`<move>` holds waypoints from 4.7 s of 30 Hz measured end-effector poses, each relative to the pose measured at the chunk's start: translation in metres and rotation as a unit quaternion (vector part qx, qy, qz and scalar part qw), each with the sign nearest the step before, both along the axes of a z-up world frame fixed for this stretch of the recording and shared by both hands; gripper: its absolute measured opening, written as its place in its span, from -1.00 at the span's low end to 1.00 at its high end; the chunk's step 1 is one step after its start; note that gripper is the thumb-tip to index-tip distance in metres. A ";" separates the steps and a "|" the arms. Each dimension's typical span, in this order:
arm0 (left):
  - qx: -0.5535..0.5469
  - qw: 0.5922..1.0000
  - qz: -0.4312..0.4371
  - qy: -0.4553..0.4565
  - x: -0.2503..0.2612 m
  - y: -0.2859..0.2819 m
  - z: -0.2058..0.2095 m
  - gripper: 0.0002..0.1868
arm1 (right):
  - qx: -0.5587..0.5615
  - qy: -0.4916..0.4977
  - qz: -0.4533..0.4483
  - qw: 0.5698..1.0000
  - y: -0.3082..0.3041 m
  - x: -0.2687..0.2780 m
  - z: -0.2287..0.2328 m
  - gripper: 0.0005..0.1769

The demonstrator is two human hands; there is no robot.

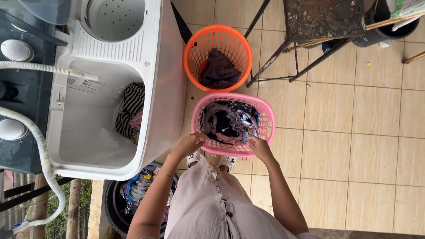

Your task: Sorting and loading various items of clothing from laundry baskets into a twin-tub washing machine.

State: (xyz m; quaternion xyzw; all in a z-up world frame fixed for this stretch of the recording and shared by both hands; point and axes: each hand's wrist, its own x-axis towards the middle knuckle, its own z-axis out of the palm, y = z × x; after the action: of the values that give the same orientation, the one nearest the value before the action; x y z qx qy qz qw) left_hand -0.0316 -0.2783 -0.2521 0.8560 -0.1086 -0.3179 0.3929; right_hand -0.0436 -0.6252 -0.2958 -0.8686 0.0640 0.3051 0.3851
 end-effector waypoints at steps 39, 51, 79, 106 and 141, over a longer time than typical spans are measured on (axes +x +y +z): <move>0.090 0.990 -0.010 0.110 0.012 -0.065 -0.408 -0.69 | 0.011 -0.010 0.071 0.997 0.072 0.036 -0.448 -0.58; 0.065 0.983 0.010 0.174 -0.015 -0.073 -0.432 -0.68 | -0.151 -0.026 0.239 0.959 0.094 0.036 -0.450 0.16; 0.011 0.995 0.098 0.031 0.006 -0.065 -0.168 -0.44 | 0.068 -0.307 -0.132 0.940 0.076 0.061 -0.031 -0.77; -0.151 0.947 0.123 -0.255 0.079 -0.005 0.199 -0.73 | 0.076 -0.569 -0.113 0.811 -0.024 0.070 0.334 -0.55; -0.506 0.737 0.221 -0.390 0.152 -0.108 0.467 -0.79 | -0.025 -0.787 -0.131 0.602 0.020 0.056 0.218 -0.52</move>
State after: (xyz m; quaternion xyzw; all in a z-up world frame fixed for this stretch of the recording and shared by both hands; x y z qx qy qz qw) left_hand 0.1200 -0.3865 0.2147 0.5800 -0.2054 0.2417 0.7503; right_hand 0.0123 -0.6053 -0.0777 -0.7648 -0.1432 -0.5518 0.3003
